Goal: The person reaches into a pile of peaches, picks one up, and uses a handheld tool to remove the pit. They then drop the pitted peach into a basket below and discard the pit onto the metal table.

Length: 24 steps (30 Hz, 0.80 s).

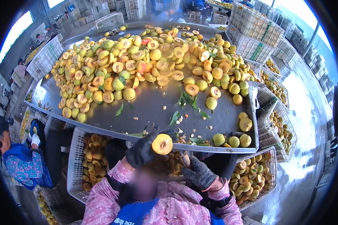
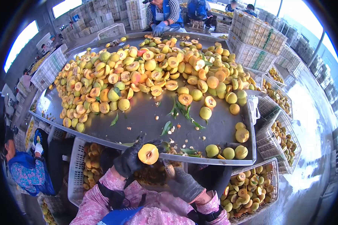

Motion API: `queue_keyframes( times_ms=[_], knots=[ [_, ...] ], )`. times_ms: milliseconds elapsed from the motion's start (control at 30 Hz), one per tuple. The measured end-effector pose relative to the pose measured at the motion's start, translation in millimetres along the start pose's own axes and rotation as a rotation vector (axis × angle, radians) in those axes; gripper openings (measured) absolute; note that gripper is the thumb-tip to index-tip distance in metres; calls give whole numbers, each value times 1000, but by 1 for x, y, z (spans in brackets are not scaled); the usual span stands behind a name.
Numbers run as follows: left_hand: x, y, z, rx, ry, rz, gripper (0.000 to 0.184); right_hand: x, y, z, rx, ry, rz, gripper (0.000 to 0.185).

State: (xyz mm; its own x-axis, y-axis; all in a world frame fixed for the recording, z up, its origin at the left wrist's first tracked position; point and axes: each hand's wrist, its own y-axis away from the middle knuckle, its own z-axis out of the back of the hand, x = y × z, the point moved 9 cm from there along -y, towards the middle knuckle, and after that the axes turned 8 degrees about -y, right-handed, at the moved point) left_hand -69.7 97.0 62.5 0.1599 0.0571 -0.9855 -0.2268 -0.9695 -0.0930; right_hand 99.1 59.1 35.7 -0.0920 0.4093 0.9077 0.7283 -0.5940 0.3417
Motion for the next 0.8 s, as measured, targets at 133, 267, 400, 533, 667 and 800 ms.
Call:
queue_keyframes(
  times_ms=[133, 267, 400, 533, 667, 800],
  knots=[
    [37, 24, -13, -179, 661, 228, 37, 7, -6, -23, 65, 193, 39, 34],
    [71, 36, 10, -337, 269, 148, 47, 8, -8, -29, 5, 281, 41, 24],
    [45, 38, -4, -371, 228, 145, 59, 2, -13, -29, -169, -175, -107, 20],
    [-27, 41, -31, -223, -515, -130, 56, 9, -24, -25, -234, -383, 19, 43],
    [-16, 37, -33, -174, -405, -82, 56, 18, -23, -10, -276, -231, 3, 45],
    [-30, 40, -32, -142, -724, -121, 54, 39, -26, -8, -262, 372, 247, 47]
  ],
)
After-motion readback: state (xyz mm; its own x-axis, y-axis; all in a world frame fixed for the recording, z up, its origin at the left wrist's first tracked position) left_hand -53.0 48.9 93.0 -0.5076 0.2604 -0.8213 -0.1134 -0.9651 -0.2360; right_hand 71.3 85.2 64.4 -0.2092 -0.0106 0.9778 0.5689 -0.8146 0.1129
